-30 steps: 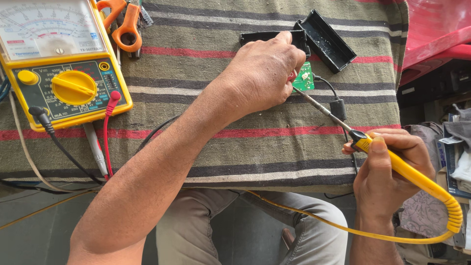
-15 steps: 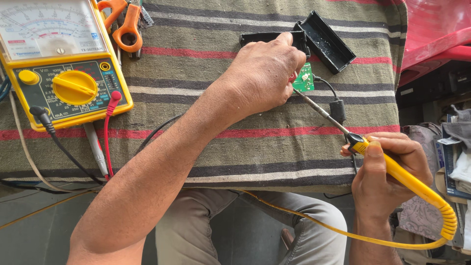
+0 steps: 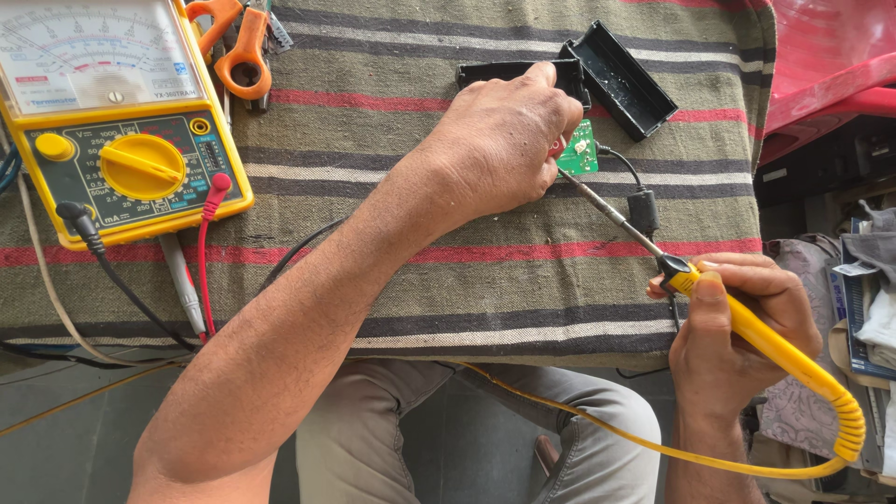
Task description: The person holds a green circuit board on a cloth-covered bench and solders its components with a yellow soldering iron, repositioning the board and touching the iron to different solder points. At the end they place the board into a black plastic housing with a battery and press the parts together.
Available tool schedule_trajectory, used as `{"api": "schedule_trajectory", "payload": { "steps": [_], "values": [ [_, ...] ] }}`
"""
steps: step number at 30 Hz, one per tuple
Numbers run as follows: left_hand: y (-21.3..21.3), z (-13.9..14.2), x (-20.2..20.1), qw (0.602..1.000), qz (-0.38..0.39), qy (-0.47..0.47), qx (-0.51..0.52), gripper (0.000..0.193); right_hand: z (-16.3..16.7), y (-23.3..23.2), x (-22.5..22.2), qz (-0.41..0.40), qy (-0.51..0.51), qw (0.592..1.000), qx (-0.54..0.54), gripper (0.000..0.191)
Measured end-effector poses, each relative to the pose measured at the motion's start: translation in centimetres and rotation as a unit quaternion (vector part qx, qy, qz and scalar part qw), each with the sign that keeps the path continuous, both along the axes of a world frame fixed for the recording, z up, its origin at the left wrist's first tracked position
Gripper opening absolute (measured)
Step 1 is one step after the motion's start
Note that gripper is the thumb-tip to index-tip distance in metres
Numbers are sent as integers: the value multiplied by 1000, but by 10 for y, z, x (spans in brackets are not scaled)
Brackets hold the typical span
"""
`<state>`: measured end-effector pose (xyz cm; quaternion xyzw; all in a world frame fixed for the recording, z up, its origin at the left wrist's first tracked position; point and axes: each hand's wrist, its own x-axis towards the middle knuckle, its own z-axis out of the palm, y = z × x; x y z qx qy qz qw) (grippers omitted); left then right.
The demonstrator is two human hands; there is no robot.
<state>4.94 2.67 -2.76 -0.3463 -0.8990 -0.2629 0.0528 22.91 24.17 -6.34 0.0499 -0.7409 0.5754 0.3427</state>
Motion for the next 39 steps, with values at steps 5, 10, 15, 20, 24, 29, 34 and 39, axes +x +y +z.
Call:
{"api": "schedule_trajectory", "payload": {
  "steps": [5,10,15,20,24,29,34,39],
  "values": [
    [0,2,0,1000,2,-13,-9,18,0,-1,0,-3,2,1000,10,17],
    [-2,2,1,1000,0,-9,-1,18,2,-2,0,-2,2,1000,9,17],
    [0,2,2,1000,-1,-11,0,18,1,-1,0,-2,2,1000,2,18],
    [-1,2,2,1000,-12,7,13,16,-6,2,5,-27,11,997,74,26],
    [-2,1,2,1000,-18,6,10,16,-8,2,10,-37,8,993,113,31],
    [-2,2,2,1000,-13,6,12,17,-8,0,9,-30,8,997,75,31],
    [0,5,3,1000,-11,-8,-3,15,-7,0,7,-25,13,998,60,29],
    [0,6,4,1000,-12,-2,-8,13,-6,0,7,-24,11,998,56,28]
  ]
}}
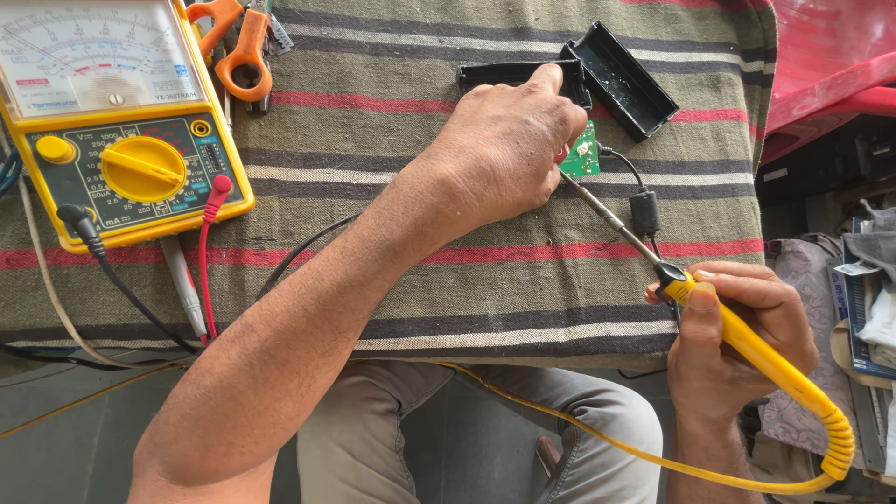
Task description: The person holds a green circuit board on a cloth-covered bench and solders its components with a yellow soldering iron, repositioning the board and touching the iron to different solder points. At the end they place the board into a black plastic housing with a battery and press the parts together.
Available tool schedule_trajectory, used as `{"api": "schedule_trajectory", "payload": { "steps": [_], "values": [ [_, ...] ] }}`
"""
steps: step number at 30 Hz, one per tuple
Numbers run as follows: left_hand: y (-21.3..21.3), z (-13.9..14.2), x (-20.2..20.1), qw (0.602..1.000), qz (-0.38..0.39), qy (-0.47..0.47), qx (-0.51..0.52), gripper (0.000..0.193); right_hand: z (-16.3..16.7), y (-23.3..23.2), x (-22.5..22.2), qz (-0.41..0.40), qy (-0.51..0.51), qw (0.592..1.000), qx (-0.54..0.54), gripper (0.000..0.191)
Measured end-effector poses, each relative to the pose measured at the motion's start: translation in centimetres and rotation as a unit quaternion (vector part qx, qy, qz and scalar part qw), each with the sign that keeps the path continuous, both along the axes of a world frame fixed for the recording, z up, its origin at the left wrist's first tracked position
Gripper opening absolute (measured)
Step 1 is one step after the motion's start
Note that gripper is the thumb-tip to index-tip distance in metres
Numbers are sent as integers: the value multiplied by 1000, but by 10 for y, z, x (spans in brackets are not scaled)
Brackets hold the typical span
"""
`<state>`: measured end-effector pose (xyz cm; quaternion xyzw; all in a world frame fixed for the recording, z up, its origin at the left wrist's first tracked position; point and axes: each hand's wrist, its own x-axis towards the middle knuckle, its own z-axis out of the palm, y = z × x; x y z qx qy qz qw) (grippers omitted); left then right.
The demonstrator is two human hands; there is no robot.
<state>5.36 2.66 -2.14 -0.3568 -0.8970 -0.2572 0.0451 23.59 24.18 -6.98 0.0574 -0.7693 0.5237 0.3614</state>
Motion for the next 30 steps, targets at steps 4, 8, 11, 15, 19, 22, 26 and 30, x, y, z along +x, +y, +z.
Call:
{"api": "schedule_trajectory", "payload": {
  "steps": [4,8,11,15,19,22,26,30],
  "values": [
    [0,-1,0,1000,-1,7,8,15,2,-2,0,-2,-4,1000,16,28],
    [-1,-4,-1,1000,1,7,23,13,6,-3,4,-18,-18,998,62,25],
    [-2,-5,-4,999,6,16,44,11,7,-1,3,-18,-25,997,73,20],
    [-5,-7,-8,996,3,27,89,10,6,3,1,-1,-26,999,29,13],
    [-3,-5,-9,995,15,-45,92,11,4,9,-6,34,-26,997,-61,9],
    [-6,-4,-12,992,2,-39,117,10,4,17,-10,102,-56,976,-182,4],
    [-6,-3,-13,991,-1,-48,122,10,5,32,-17,142,-107,941,-289,5],
    [-7,-5,-15,990,-18,-23,141,9,6,47,-23,177,-148,906,-355,3]
  ]
}}
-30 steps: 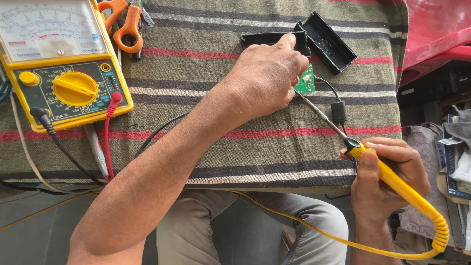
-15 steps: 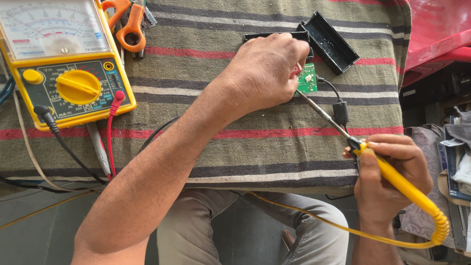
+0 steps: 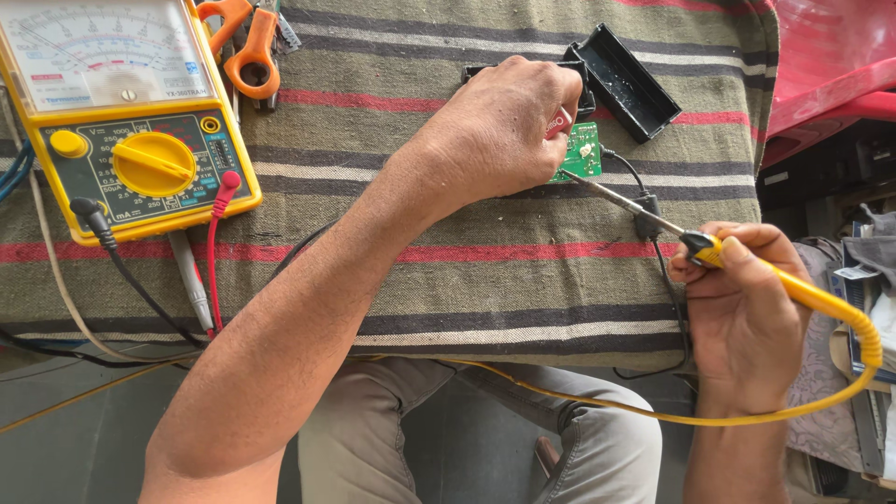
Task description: The person holds a green circuit board on a cloth-covered bench and solders its components with a yellow soldering iron, repositioning the board and touching the iron to different solder points. At the end they place the board into a black plastic housing with a battery and press the parts together.
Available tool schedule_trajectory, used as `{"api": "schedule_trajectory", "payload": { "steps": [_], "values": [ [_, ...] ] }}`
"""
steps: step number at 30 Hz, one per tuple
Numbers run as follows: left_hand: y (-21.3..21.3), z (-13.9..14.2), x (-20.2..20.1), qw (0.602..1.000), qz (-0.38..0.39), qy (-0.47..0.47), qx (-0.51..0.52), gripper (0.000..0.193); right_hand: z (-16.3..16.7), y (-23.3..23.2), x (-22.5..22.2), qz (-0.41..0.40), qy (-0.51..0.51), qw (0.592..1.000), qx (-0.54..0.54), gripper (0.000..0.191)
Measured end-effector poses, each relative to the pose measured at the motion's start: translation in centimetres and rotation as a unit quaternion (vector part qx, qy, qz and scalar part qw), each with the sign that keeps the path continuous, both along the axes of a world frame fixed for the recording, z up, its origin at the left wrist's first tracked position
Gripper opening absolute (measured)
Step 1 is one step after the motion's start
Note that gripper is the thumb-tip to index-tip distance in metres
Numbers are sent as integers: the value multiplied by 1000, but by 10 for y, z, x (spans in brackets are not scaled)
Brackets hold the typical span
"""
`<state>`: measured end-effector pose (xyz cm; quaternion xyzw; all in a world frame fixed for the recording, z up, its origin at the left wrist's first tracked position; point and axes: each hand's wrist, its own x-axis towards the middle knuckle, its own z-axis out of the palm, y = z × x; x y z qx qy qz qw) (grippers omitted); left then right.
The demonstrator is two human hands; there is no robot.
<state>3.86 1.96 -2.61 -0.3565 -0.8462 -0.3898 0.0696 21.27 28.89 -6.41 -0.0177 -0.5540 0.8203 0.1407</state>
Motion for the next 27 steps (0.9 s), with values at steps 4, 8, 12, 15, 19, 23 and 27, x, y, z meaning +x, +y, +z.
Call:
{"api": "schedule_trajectory", "payload": {
  "steps": [4,8,12,15,19,23,27],
  "values": [
    [0,-1,1,999,5,-44,-4,11,0,7,-3,23,-15,999,-26,5],
    [-2,0,-1,1000,-3,-30,6,11,1,9,-4,49,-11,998,-29,3],
    [-2,1,-2,1000,-8,-25,11,11,2,9,-4,50,-2,999,-16,5],
    [-1,0,-2,999,1,-53,2,11,2,8,-4,46,-2,999,-17,2],
    [0,0,-2,999,4,-51,-2,11,2,6,-3,44,0,999,-16,2],
    [0,-1,-1,999,3,-49,-5,11,2,5,-3,43,2,999,-14,4],
    [0,-1,-2,998,2,-59,-3,11,1,4,-2,40,2,999,-12,3]
  ]
}}
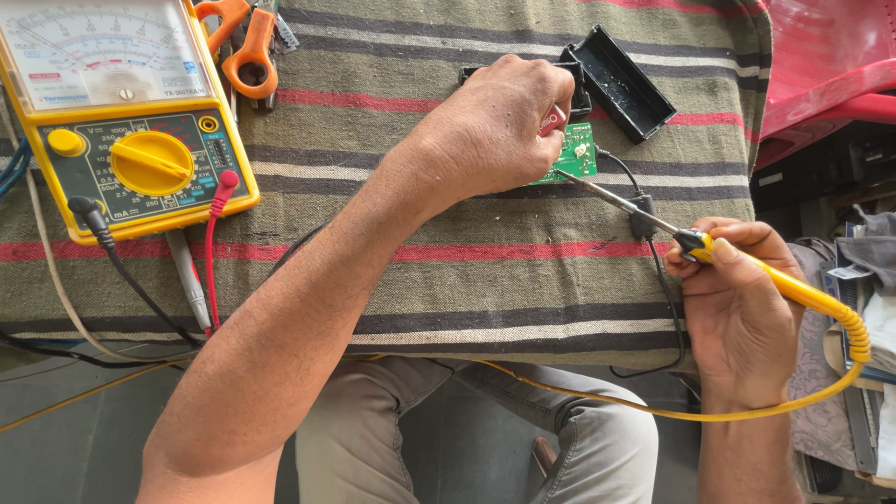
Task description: The person holds a green circuit board on a cloth-covered bench and solders its components with a yellow soldering iron, repositioning the board and touching the iron to different solder points. At the end they place the board into a black plastic housing with a battery and press the parts together.
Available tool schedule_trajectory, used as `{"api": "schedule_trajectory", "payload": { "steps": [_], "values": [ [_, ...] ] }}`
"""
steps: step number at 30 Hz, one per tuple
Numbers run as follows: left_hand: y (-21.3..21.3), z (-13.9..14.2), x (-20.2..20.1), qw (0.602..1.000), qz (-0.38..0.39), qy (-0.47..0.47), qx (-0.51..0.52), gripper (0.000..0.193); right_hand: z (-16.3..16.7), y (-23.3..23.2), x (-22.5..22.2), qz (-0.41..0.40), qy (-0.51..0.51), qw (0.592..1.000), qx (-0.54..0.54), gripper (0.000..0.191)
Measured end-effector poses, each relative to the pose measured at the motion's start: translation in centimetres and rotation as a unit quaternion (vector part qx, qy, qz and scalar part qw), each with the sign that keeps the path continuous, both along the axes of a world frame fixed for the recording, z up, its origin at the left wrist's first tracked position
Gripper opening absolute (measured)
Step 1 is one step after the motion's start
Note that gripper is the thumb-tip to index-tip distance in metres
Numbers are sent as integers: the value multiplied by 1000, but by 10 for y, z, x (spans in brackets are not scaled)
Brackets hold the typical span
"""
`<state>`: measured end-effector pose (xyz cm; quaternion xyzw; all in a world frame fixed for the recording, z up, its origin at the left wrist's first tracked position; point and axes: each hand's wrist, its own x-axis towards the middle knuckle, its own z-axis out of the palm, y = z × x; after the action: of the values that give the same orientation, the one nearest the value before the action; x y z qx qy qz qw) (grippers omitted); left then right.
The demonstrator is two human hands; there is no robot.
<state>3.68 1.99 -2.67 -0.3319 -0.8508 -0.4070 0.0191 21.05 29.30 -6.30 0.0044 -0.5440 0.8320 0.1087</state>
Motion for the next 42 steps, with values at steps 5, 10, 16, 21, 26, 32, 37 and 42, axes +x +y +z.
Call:
{"api": "schedule_trajectory", "payload": {
  "steps": [5,10,16,21,26,32,37,42],
  "values": [
    [-3,3,0,1000,-6,2,8,12,-1,1,0,-6,1,1000,-9,3],
    [-3,4,1,1000,2,-14,3,12,-3,2,0,-12,7,1000,-26,3],
    [-3,4,2,1000,2,-7,6,12,-3,0,0,-15,3,1000,-2,5],
    [-2,4,2,1000,8,-7,-2,12,0,-3,1,-16,1,1000,4,6],
    [-1,3,1,1000,9,-10,-4,12,0,-10,6,-38,32,997,60,8],
    [-2,2,0,1000,6,-3,-3,11,-3,-28,17,-86,115,966,213,7],
    [-2,1,-1,1000,5,2,-7,11,-1,-37,23,-121,135,930,321,10],
    [-3,1,0,1000,10,11,-1,11,-2,-37,24,-131,132,919,347,11]
  ]
}}
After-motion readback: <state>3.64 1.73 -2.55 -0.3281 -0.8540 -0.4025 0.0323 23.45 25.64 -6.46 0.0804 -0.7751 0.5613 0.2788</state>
